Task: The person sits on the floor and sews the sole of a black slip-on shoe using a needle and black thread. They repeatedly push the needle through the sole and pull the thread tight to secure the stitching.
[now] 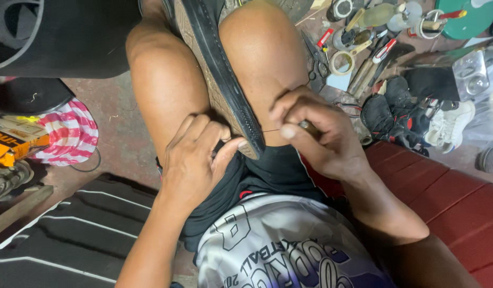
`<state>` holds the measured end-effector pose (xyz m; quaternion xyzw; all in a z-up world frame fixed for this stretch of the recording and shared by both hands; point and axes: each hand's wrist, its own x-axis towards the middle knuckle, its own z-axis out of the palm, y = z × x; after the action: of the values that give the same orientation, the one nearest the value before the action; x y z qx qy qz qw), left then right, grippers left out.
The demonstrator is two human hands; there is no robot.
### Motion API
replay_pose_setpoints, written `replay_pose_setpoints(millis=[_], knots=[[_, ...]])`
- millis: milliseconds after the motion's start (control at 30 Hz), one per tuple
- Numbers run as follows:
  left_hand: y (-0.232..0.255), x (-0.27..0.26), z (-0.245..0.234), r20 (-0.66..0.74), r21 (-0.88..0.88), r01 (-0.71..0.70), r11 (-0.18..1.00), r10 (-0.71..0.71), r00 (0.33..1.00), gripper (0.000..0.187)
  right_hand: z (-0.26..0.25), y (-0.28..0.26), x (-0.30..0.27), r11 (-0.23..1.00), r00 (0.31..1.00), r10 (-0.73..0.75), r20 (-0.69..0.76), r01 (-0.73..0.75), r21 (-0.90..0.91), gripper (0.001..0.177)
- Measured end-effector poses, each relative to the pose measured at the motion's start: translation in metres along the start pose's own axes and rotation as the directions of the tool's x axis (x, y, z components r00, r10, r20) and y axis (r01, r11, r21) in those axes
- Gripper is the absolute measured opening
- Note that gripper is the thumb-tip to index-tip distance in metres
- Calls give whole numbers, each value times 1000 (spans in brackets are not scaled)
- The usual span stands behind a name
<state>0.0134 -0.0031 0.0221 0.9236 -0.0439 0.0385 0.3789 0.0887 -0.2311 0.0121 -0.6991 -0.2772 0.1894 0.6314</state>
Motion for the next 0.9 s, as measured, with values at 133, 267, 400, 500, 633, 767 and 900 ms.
replay_pose_setpoints(millis=[133, 267, 400, 500, 633, 767, 900], knots=[[-8, 6, 3, 21, -35, -23, 999, 24, 999, 35, 13, -1, 2, 902, 994, 87, -68, -49, 430, 20], [-14, 9, 4, 22, -61, -27, 998, 28, 999, 40, 22, 7, 10, 876, 978, 207, 11, -190, 443, 23], [-20, 10, 6, -6, -74, -17, 997, 16, 1000, 49, 27, 17, 16, 960, 973, 232, -10, -227, 166, 26], [-16, 10, 7, -42, -73, 5, 997, -9, 999, 53, 29, 18, 16, 877, 936, 351, -3, -328, 350, 25], [-10, 5, -7, 25, -182, 256, 949, -255, 967, 33, 16, 16, 19, 798, 961, 271, 51, -254, 547, 23], [-17, -21, -36, -264, 69, 258, 964, -232, 936, 20, -8, 14, 2, 947, 964, 226, -138, -184, 263, 30], [-10, -27, -35, -338, -234, 412, 881, -471, 815, 19, -27, 5, -13, 971, 965, 167, -203, -196, -135, 26]])
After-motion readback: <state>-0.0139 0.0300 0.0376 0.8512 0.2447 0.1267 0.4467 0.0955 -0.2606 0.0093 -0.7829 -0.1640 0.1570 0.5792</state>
